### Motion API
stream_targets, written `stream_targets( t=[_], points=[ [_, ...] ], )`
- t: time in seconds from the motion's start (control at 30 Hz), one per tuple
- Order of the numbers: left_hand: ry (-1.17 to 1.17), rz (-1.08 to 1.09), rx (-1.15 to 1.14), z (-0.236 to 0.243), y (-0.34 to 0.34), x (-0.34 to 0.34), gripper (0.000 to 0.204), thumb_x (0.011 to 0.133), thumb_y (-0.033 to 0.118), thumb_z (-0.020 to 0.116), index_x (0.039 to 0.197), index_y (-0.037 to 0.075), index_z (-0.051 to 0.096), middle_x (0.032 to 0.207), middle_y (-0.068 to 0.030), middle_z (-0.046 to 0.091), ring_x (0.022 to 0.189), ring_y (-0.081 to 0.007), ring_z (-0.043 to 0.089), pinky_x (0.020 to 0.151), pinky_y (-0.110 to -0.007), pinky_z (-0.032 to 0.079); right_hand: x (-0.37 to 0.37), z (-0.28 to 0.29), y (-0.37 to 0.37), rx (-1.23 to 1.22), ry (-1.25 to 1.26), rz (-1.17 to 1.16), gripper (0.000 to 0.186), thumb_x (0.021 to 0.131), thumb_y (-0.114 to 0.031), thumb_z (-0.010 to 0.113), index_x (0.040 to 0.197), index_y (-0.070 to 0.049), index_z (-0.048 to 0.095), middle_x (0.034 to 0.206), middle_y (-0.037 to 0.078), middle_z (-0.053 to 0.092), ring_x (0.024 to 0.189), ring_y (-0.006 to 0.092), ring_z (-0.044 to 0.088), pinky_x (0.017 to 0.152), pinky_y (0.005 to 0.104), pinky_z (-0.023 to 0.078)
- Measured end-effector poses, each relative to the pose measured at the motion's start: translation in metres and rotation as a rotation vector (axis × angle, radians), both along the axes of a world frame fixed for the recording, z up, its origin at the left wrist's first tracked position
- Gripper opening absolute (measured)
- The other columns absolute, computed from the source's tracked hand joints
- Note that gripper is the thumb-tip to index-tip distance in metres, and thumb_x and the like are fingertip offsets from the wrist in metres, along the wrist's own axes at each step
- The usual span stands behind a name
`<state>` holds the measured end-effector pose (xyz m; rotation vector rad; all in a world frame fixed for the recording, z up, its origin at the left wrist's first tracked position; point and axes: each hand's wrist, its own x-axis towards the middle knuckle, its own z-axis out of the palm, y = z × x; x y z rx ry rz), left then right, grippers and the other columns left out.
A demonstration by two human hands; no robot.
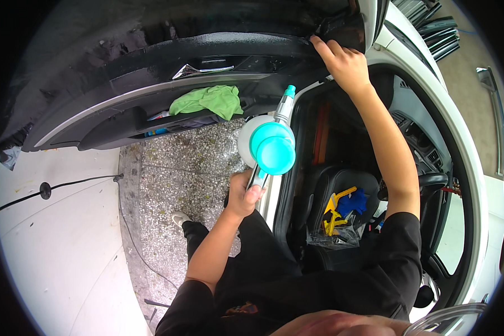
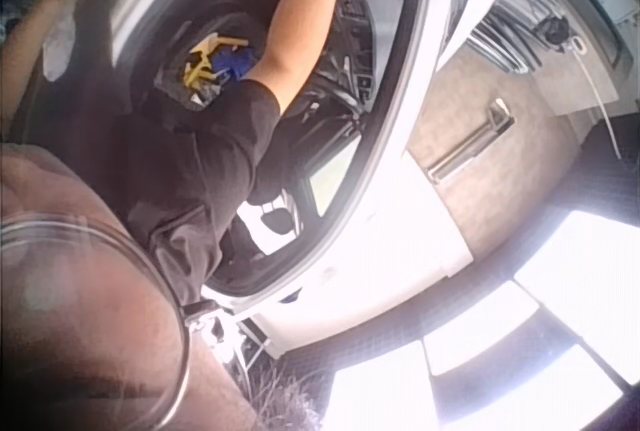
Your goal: The person applies a tint film to a car window. They spray the window with liquid, position the film, smooth it with a squeegee, and trim the edges.
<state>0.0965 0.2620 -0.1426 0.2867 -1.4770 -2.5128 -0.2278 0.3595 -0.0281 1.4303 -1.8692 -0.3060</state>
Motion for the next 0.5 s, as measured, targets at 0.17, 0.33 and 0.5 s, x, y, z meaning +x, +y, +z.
stream_targets(
  t=[0.17,0.33,0.5],
  points=[
    [-0.016,-0.024,-0.009,0.000,0.001,0.001,0.054,0.079,0.053,0.053,0.064,0.000,0.052,0.051,-0.0025,0.050,0.044,-0.0091,0.047,0.042,-0.024,0.035,-0.003,-0.006,-0.007,-0.005,0.034,-0.002,0.038,0.069,-0.010,0.060,0.106,-0.020,0.057,0.069,-0.003,0.048,0.049,0.0101,0.055,0.044,0.0235,0.043],
    [-0.013,-0.017,-0.030,-0.006,0.003,0.001,0.056,0.079,0.054,0.053,0.067,-0.001,0.052,0.053,-0.0031,0.049,0.045,-0.0093,0.046,0.043,-0.024,0.034,-0.003,0.001,-0.007,-0.129,-0.070,0.123,0.024,0.071,-0.010,0.065,0.094,-0.017,0.061,0.067,-0.003,0.049,0.048,0.0121,0.054,0.042,0.0243,0.042],
    [0.004,-0.023,-0.012,-0.006,0.006,-0.007,0.058,0.079,0.055,0.052,0.072,-0.003,0.052,0.058,-0.0047,0.049,0.048,-0.0099,0.044,0.043,-0.024,0.033,0.002,0.000,-0.005,-0.382,-0.352,0.186,0.015,0.075,-0.007,0.069,0.089,-0.011,0.064,0.059,-0.001,0.052,0.045,0.0113,0.051,0.043,0.0229,0.040]
  ],
)
